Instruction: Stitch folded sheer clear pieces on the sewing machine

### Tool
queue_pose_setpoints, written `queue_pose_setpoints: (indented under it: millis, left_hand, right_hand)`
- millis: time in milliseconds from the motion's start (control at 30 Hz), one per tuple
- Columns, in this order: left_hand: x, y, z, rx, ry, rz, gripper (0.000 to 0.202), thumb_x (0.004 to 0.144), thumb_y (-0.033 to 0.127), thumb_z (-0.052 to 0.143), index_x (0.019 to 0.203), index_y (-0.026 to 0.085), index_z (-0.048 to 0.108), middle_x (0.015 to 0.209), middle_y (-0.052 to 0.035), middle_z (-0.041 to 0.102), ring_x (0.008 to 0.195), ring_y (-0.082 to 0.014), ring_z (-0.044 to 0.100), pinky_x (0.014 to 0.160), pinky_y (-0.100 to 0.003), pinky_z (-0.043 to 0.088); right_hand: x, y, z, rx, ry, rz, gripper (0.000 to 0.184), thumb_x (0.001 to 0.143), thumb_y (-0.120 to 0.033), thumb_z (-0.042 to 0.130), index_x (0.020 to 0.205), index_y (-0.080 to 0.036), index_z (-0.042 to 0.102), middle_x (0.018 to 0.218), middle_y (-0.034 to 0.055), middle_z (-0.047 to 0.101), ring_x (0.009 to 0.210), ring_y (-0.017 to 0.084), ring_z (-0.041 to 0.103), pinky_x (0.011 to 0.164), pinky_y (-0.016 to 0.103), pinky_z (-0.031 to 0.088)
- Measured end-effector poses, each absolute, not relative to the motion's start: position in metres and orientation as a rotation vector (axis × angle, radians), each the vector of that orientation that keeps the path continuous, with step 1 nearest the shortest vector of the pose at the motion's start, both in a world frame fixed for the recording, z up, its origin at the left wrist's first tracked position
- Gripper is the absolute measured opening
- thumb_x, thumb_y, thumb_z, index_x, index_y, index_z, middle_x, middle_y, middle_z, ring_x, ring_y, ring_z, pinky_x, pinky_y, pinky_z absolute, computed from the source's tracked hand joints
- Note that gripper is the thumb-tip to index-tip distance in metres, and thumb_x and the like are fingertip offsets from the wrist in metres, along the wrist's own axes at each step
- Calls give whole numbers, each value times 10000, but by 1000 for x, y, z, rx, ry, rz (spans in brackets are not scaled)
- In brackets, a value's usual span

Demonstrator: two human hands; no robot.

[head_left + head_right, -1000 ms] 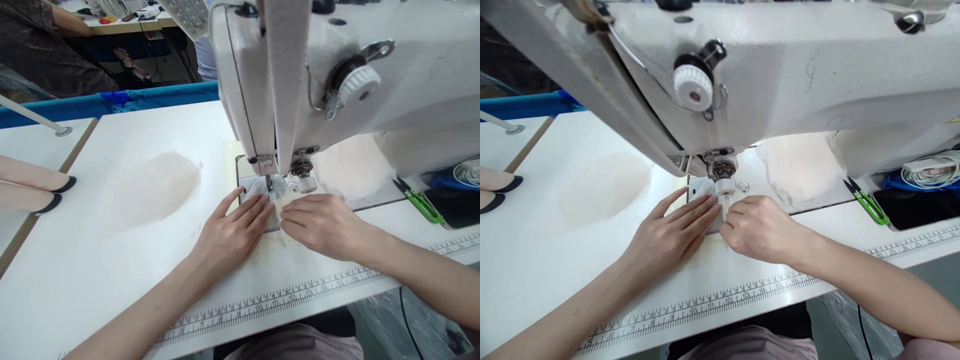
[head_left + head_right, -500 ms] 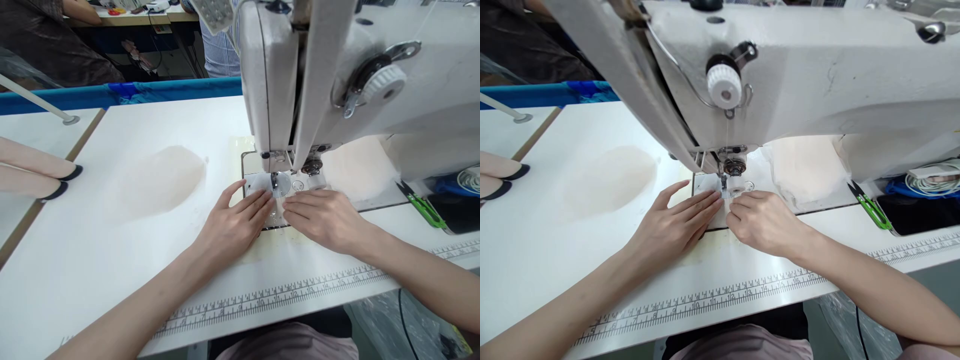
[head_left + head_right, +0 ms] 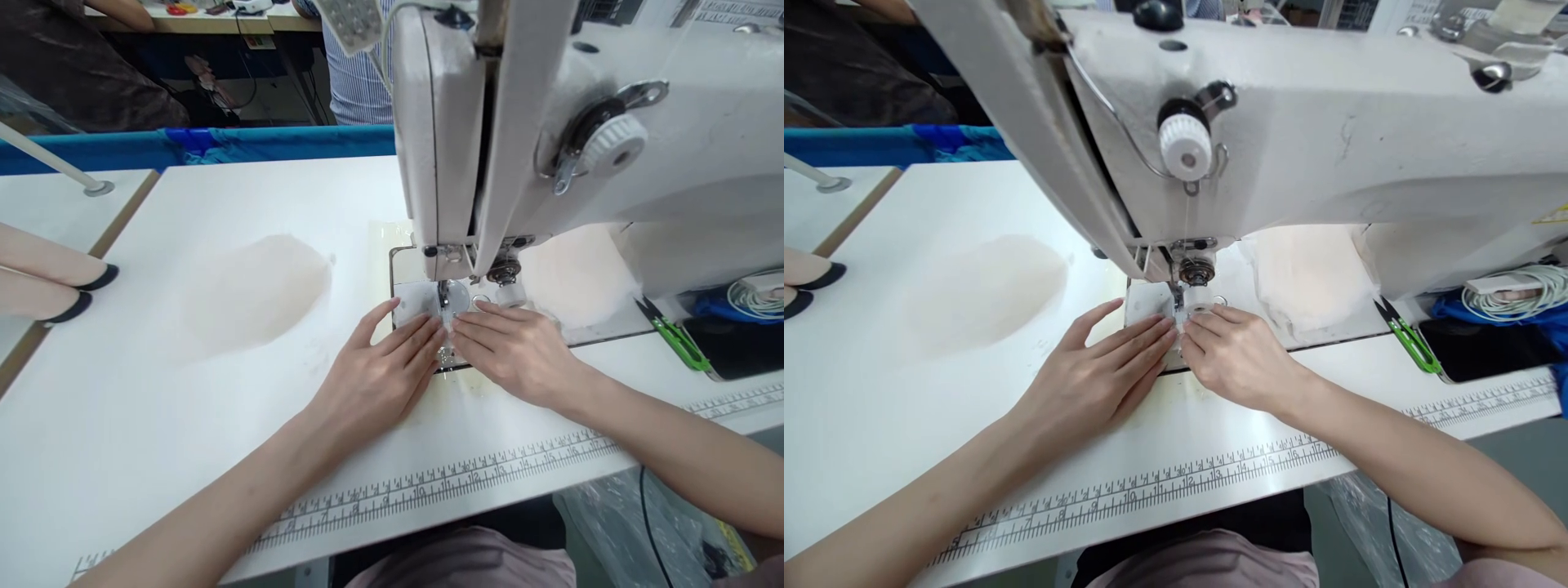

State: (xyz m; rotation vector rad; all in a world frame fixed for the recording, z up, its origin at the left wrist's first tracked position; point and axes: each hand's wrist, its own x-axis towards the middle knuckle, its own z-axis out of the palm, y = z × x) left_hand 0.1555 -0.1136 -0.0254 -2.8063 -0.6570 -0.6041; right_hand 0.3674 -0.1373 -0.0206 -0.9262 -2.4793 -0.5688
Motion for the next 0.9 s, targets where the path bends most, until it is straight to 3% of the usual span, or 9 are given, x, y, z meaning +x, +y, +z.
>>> queue_pose_setpoints:
  millis: [200, 533, 900]
  left_hand:
    - [157, -106, -29, -2791, -705, -631, 302, 942, 191, 494, 1222, 157, 602, 1190, -95, 673, 1113, -247, 641, 1072, -550, 385]
    - [156, -116, -26, -2744, -721, -597, 292, 953, 213, 491, 1200, 100, 601, 1188, -116, 674, 1093, -239, 651, 1051, -504, 386]
    - [156, -106, -30, -2765, -753, -623, 309, 962, 240, 479, 1213, 103, 593, 1197, -124, 668, 1110, -243, 642, 1102, -531, 335]
  right_hand:
    - [369, -132, -26, -947, -2448, -607, 232, 876, -30, 507, 846, -126, 716, 961, 53, 756, 876, 177, 716, 750, 296, 585]
    - [367, -137, -27, -1026, -2411, -559, 207, 906, -131, 527, 859, -162, 726, 991, 27, 752, 948, 163, 697, 840, 306, 556]
    - [363, -136, -24, -1153, -2400, -547, 198, 918, -207, 552, 884, -141, 735, 988, 13, 753, 849, 155, 703, 820, 301, 546]
